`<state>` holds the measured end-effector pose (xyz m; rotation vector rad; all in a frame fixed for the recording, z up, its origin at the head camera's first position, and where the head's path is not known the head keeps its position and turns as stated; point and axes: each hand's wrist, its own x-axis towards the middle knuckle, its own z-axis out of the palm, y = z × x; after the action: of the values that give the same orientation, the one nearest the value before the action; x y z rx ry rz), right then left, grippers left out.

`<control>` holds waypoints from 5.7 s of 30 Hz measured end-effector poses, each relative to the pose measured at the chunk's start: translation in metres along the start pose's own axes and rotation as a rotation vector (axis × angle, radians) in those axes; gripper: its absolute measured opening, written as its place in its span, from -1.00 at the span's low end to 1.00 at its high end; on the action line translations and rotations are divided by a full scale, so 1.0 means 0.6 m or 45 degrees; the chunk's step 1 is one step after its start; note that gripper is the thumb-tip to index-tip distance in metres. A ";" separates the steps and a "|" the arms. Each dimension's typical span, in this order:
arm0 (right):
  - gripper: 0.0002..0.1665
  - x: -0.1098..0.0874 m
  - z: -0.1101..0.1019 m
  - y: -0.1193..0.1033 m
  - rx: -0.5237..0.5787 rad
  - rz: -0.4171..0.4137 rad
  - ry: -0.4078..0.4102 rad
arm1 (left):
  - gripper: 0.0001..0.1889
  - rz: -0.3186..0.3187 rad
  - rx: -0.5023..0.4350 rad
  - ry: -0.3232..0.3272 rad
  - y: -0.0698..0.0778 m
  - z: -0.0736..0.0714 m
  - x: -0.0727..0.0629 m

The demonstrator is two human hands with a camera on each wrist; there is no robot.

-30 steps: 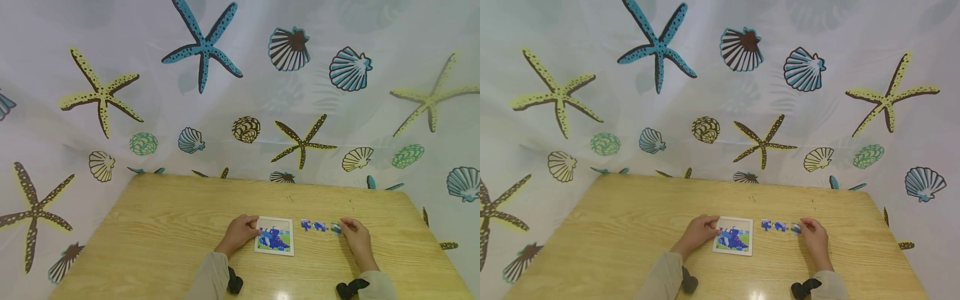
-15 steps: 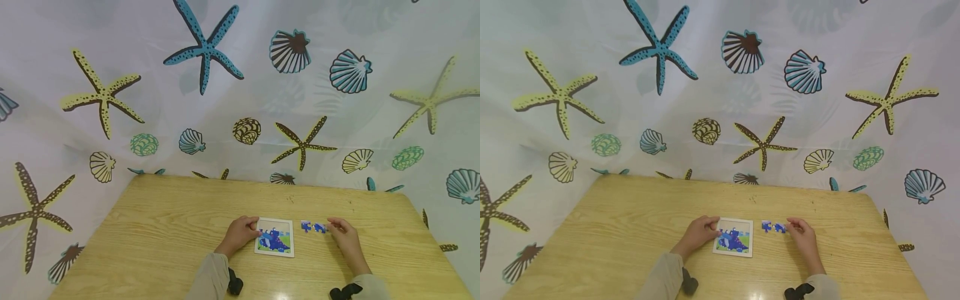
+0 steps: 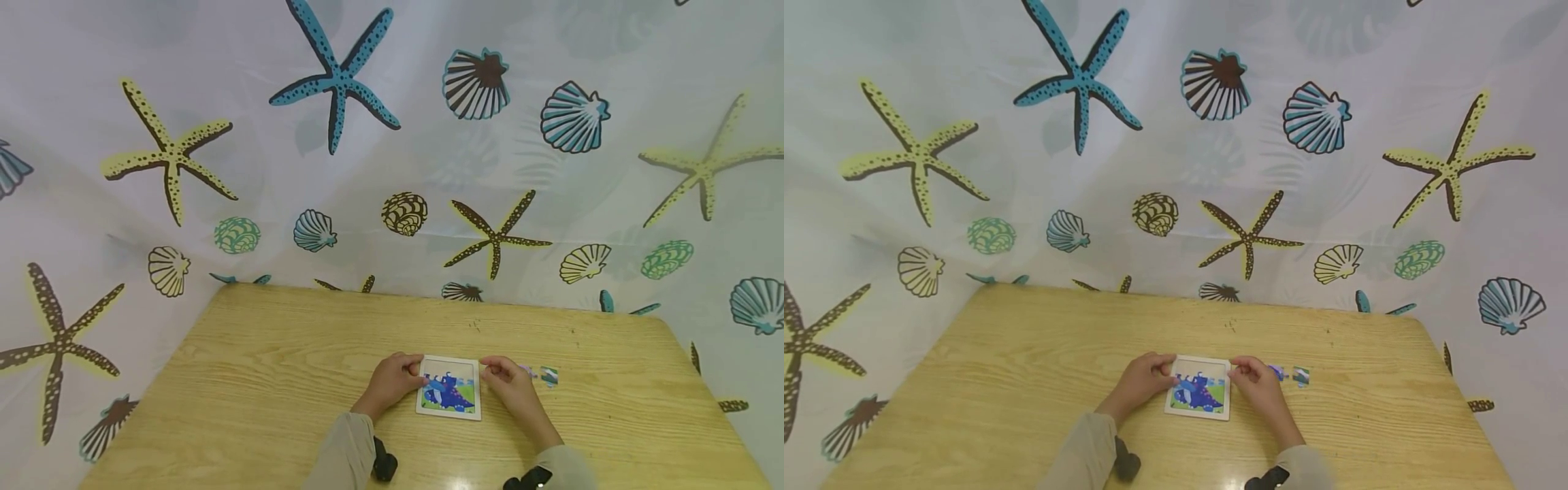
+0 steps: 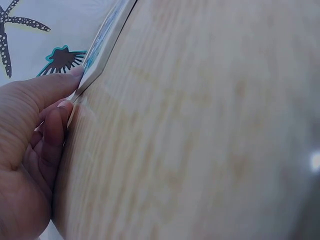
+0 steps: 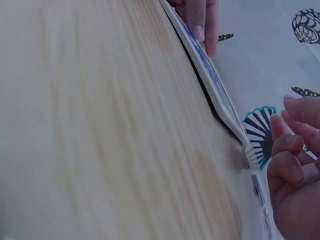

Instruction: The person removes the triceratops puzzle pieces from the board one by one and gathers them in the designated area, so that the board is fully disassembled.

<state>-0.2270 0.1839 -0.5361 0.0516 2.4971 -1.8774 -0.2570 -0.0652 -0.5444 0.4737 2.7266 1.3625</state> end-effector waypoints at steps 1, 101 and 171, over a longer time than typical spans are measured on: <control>-0.74 0.000 0.008 -0.003 0.008 -0.002 -0.015 | -0.58 0.003 0.001 0.000 0.000 0.000 0.000; -0.78 -0.016 -0.006 0.003 0.395 0.215 0.045 | -0.38 0.015 -0.181 -0.283 -0.007 -0.022 0.000; -0.77 -0.014 0.013 -0.009 -0.004 -0.001 -0.069 | -0.41 -0.003 -0.169 -0.261 -0.012 -0.021 0.003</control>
<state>-0.2188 0.1748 -0.5327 -0.0002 2.4645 -1.8495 -0.2631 -0.0786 -0.5421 0.5658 2.4563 1.3976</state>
